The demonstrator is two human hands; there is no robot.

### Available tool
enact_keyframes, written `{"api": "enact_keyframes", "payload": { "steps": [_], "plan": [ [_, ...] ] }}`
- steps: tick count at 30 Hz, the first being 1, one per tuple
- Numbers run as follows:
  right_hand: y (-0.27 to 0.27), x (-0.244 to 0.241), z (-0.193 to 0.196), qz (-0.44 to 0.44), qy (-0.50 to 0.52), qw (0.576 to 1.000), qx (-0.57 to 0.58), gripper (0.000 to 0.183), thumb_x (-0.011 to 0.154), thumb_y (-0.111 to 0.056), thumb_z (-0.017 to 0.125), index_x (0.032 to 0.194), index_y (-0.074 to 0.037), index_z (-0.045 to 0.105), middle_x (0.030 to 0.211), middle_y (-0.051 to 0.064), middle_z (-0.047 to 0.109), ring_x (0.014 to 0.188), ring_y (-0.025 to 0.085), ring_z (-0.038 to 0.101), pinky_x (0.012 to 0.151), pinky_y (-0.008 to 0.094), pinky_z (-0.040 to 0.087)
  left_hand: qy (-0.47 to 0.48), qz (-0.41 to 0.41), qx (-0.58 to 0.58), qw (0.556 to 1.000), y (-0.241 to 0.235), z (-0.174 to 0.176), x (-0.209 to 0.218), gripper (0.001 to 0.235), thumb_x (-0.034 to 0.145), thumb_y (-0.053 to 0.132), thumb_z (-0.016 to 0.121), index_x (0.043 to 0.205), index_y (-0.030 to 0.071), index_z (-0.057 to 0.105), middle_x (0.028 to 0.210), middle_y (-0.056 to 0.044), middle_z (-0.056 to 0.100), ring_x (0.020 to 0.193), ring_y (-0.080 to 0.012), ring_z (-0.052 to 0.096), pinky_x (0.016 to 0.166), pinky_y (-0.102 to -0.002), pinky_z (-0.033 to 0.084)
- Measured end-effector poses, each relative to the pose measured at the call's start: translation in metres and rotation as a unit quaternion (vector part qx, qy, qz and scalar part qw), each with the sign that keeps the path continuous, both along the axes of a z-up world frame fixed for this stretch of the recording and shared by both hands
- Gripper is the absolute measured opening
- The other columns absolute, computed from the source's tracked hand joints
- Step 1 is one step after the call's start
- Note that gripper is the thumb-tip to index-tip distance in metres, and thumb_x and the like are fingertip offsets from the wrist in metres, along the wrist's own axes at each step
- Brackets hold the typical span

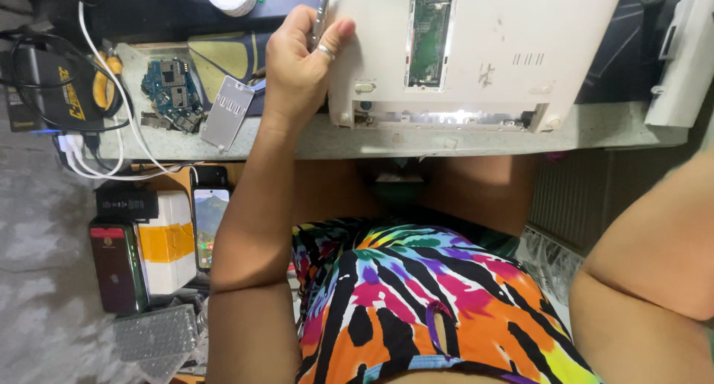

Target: The person removes the laptop screen, cleans the back of the panel with a brush, reconnects the ribbon cable, and reattaches the screen to the laptop body.

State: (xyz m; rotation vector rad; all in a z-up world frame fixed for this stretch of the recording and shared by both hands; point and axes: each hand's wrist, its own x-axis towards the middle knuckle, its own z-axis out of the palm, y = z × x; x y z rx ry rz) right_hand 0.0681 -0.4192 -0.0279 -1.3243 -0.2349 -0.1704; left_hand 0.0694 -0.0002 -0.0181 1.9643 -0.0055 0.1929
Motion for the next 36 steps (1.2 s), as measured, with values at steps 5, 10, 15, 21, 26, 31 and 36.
{"api": "enact_keyframes", "payload": {
  "steps": [5, 10, 15, 21, 26, 31, 36],
  "plan": [
    [-0.001, 0.004, -0.001, -0.004, -0.004, 1.0, -0.001, 0.054, 0.106, -0.046, 0.062, 0.142, -0.007, 0.057, 0.147, 0.012, 0.061, 0.141, 0.027, 0.058, 0.122, 0.042, 0.045, -0.012, 0.005, 0.022, 1.0, -0.006, 0.001, 0.006, 0.041, 0.102, 0.038, 0.076, 0.085, 0.004, 0.062, 0.068, 0.005, 0.057, 0.063, -0.005, 0.047, 0.054, -0.026, 0.04],
    [-0.001, 0.009, -0.011, 0.0, -0.011, 1.0, 0.008, 0.055, 0.105, -0.047, 0.061, 0.142, -0.007, 0.057, 0.147, 0.012, 0.061, 0.14, 0.027, 0.059, 0.121, 0.042, 0.046, -0.016, 0.054, 0.111, 0.992, -0.01, 0.008, 0.003, 0.05, 0.098, 0.043, 0.079, 0.078, 0.001, 0.059, 0.061, -0.002, 0.054, 0.057, -0.01, 0.046, 0.051, -0.03, 0.04],
    [0.003, 0.012, -0.017, 0.01, -0.029, 0.999, 0.024, 0.055, 0.104, -0.048, 0.061, 0.141, -0.007, 0.058, 0.147, 0.012, 0.062, 0.14, 0.027, 0.059, 0.121, 0.042, 0.046, -0.179, 0.071, 0.238, 0.952, -0.012, 0.01, 0.001, 0.054, 0.097, 0.041, 0.086, 0.074, 0.002, 0.059, 0.071, -0.011, 0.059, 0.059, -0.02, 0.052, 0.053, -0.036, 0.043],
    [0.03, 0.018, -0.023, -0.002, -0.032, 0.986, 0.164, 0.046, 0.112, -0.033, 0.07, 0.143, -0.002, 0.057, 0.149, 0.012, 0.061, 0.137, 0.026, 0.056, 0.122, 0.039, 0.042, -0.131, 0.127, 0.151, 0.971, -0.015, 0.006, 0.004, 0.05, 0.081, 0.034, 0.094, 0.081, 0.002, 0.056, 0.068, -0.006, 0.065, 0.058, -0.0157, 0.064, 0.055, -0.031, 0.053],
    [0.045, 0.019, -0.028, -0.077, -0.025, 0.981, 0.177, 0.031, 0.114, -0.018, 0.074, 0.133, 0.002, 0.059, 0.126, 0.011, 0.064, 0.121, 0.024, 0.059, 0.113, 0.039, 0.045, -0.148, 0.106, 0.154, 0.971, -0.017, 0.002, 0.004, 0.041, 0.086, 0.029, 0.093, 0.086, 0.004, 0.06, 0.07, -0.004, 0.066, 0.06, -0.0131, 0.064, 0.056, -0.029, 0.053],
    [0.053, 0.02, -0.026, -0.078, -0.025, 0.984, 0.156, 0.032, 0.113, -0.012, 0.075, 0.137, 0.0, 0.057, 0.129, 0.009, 0.068, 0.121, 0.022, 0.059, 0.113, 0.037, 0.045, -0.164, 0.112, 0.147, 0.969, -0.016, 0.004, -0.01, 0.029, 0.097, 0.024, 0.084, 0.089, 0.005, 0.064, 0.072, -0.003, 0.064, 0.059, -0.0116, 0.058, 0.053, -0.027, 0.043],
    [0.056, 0.024, -0.026, 0.008, -0.022, 0.984, 0.174, 0.037, 0.111, -0.015, 0.073, 0.141, -0.001, 0.057, 0.127, 0.008, 0.069, 0.118, 0.02, 0.061, 0.11, 0.034, 0.047, -0.092, 0.147, 0.054, 0.983, -0.014, 0.011, -0.037, 0.027, 0.106, 0.02, 0.075, 0.089, 0.002, 0.064, 0.068, -0.003, 0.053, 0.059, -0.0114, 0.045, 0.053, -0.028, 0.031]
  ]
}}
